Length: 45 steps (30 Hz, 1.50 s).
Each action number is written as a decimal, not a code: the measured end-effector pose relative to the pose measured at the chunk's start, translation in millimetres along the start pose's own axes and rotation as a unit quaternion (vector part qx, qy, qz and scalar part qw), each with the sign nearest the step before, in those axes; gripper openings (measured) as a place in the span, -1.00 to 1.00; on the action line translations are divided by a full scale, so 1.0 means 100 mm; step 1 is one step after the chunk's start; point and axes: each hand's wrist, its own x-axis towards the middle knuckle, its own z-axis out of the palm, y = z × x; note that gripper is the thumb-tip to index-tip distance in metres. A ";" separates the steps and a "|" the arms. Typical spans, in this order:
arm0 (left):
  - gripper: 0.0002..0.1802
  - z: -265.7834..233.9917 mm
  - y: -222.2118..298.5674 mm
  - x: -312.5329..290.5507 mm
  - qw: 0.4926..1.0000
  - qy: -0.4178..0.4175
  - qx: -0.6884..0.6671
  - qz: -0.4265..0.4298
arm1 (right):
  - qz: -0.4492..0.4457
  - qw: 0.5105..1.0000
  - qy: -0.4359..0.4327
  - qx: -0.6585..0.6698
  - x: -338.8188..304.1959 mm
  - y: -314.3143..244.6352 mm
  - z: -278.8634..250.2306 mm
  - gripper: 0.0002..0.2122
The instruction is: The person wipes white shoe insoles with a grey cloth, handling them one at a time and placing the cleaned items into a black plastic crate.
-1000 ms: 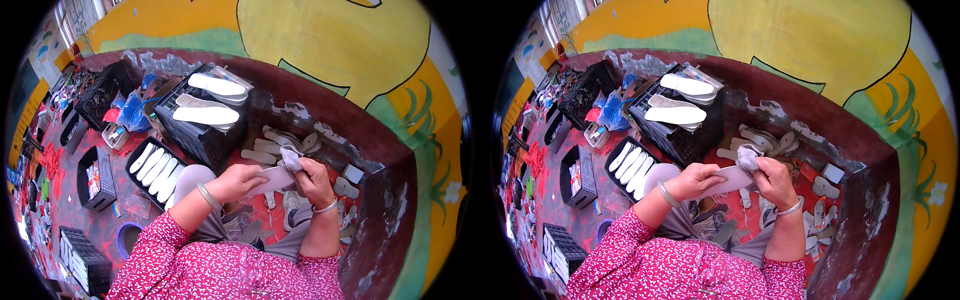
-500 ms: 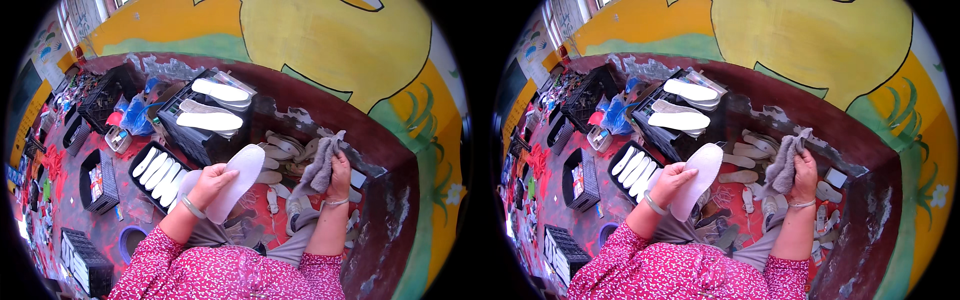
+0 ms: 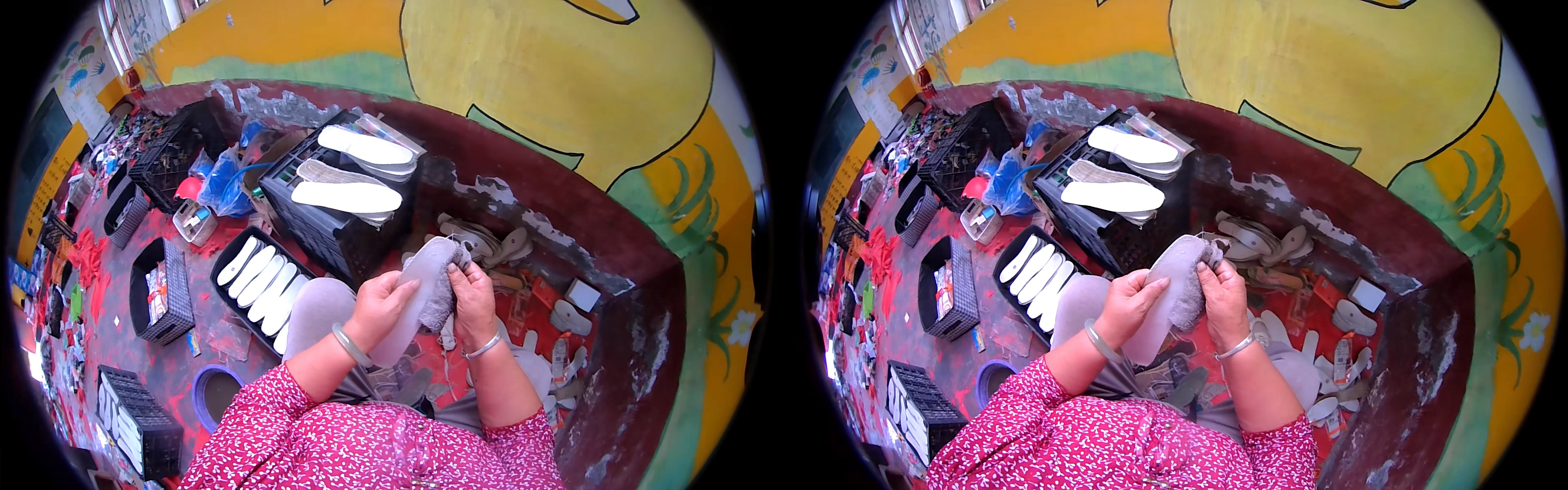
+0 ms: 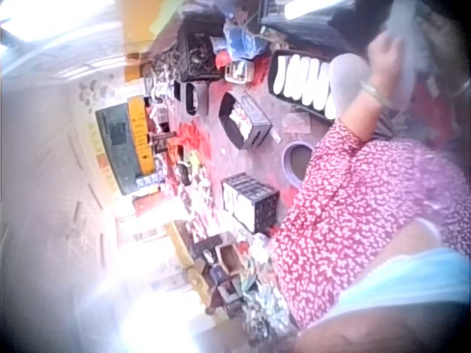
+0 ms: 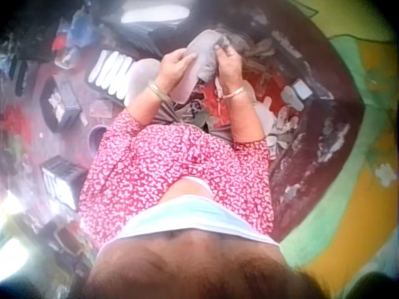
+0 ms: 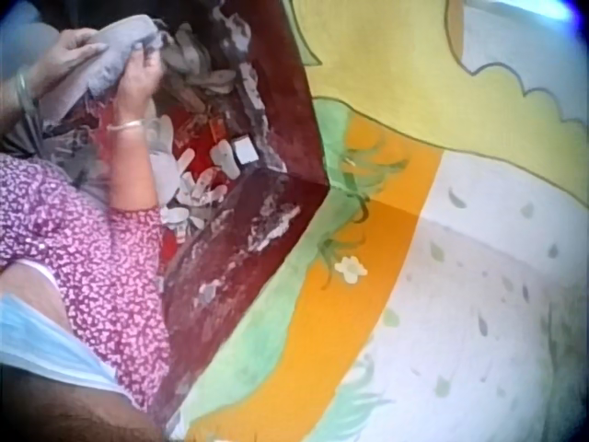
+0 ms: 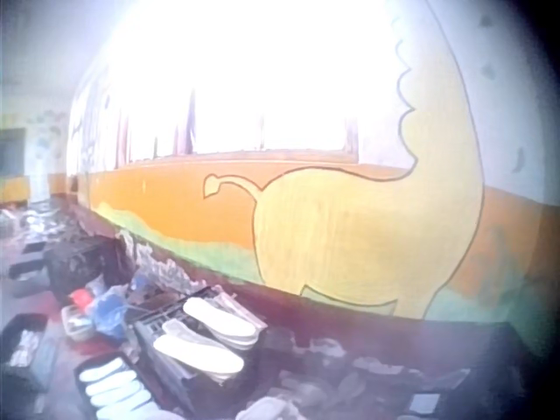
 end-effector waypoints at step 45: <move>-0.79 -3.84 -1.23 -1.51 0.748 0.546 -0.371 -0.067 | 0.121 0.975 0.161 -0.094 -0.55 0.48 -0.60 -0.83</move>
